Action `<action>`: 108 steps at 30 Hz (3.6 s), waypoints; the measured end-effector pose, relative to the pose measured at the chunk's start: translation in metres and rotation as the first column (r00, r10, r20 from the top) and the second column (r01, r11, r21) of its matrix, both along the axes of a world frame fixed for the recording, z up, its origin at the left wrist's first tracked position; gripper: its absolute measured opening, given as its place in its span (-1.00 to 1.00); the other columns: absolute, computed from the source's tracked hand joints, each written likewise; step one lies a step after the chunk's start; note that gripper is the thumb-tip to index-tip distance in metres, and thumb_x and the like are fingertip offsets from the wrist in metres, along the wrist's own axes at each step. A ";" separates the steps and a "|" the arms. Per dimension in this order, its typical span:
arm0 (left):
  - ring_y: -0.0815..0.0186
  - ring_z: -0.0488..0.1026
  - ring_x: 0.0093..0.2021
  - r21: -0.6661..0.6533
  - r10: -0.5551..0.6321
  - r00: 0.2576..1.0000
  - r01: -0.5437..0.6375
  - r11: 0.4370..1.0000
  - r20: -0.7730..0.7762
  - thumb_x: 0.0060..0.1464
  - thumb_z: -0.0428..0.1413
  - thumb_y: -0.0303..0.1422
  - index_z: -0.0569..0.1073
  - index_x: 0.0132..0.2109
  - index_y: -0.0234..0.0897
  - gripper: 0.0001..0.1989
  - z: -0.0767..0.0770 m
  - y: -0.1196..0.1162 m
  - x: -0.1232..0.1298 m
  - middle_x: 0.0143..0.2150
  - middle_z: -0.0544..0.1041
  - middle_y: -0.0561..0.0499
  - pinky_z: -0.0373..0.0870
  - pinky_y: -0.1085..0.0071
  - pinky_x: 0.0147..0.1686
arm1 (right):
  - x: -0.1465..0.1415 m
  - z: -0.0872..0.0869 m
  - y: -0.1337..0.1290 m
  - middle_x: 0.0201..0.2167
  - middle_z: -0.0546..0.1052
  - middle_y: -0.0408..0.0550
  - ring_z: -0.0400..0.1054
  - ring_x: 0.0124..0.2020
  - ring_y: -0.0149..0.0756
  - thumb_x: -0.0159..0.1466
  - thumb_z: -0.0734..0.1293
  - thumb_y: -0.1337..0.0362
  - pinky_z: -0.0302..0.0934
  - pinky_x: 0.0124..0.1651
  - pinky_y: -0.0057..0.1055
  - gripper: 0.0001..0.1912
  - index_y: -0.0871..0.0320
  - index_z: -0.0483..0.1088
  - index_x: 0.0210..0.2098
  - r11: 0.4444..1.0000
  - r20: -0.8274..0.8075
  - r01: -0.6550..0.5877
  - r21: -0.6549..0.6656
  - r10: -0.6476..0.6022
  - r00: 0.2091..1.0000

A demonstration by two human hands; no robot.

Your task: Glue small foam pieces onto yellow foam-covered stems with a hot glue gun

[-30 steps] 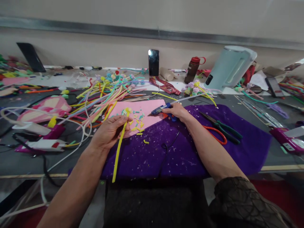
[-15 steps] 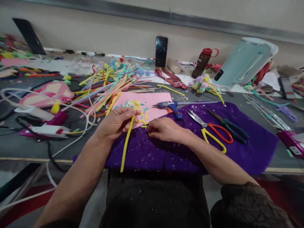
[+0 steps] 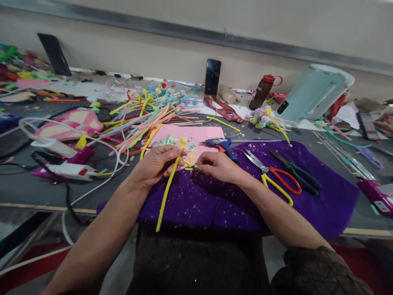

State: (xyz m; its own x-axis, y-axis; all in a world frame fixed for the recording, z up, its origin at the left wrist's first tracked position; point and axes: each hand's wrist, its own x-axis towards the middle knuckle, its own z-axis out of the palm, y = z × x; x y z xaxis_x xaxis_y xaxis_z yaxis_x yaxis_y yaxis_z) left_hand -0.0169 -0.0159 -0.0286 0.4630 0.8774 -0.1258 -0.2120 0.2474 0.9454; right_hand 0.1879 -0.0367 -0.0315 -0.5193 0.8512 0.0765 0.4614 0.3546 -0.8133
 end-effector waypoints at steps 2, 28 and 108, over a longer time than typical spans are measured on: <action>0.60 0.20 -0.75 -0.013 -0.011 1.000 0.011 1.000 0.002 -0.05 0.14 -0.32 0.46 -0.32 -0.40 -0.81 0.000 0.000 0.000 -0.56 0.48 0.05 0.03 0.66 -0.81 | 0.003 0.002 0.002 -0.57 0.34 -0.22 0.21 -0.59 -0.51 0.16 0.26 0.27 0.12 -0.55 -0.56 -0.90 0.18 0.29 -0.40 0.988 -0.209 0.040 -0.149 -0.071 0.975; 0.60 0.21 -0.75 -0.056 -0.018 0.999 0.015 0.998 -0.042 -0.06 0.16 -0.24 0.47 -0.38 -0.40 -0.75 -0.013 -0.006 0.018 -0.56 0.45 0.07 0.08 0.66 -0.81 | -0.016 -0.007 -0.002 -0.69 0.33 -0.28 0.13 -0.72 -0.59 -0.01 0.42 0.24 -0.02 -0.68 -0.61 -0.81 0.19 0.34 -0.50 0.898 -0.587 0.163 -0.408 -0.395 0.706; 0.54 0.14 -0.85 -0.104 -0.272 0.925 0.253 0.962 -0.267 -0.05 0.01 -0.31 0.38 -0.52 -0.35 -0.78 -0.006 -0.010 0.017 -0.74 0.37 0.09 -0.02 0.62 -0.85 | 0.019 0.008 0.005 -0.46 0.44 -0.10 0.31 -0.41 -0.42 0.19 0.27 0.30 0.16 -0.35 -0.49 -0.89 0.19 0.42 -0.38 0.894 0.033 -0.034 0.448 0.021 0.999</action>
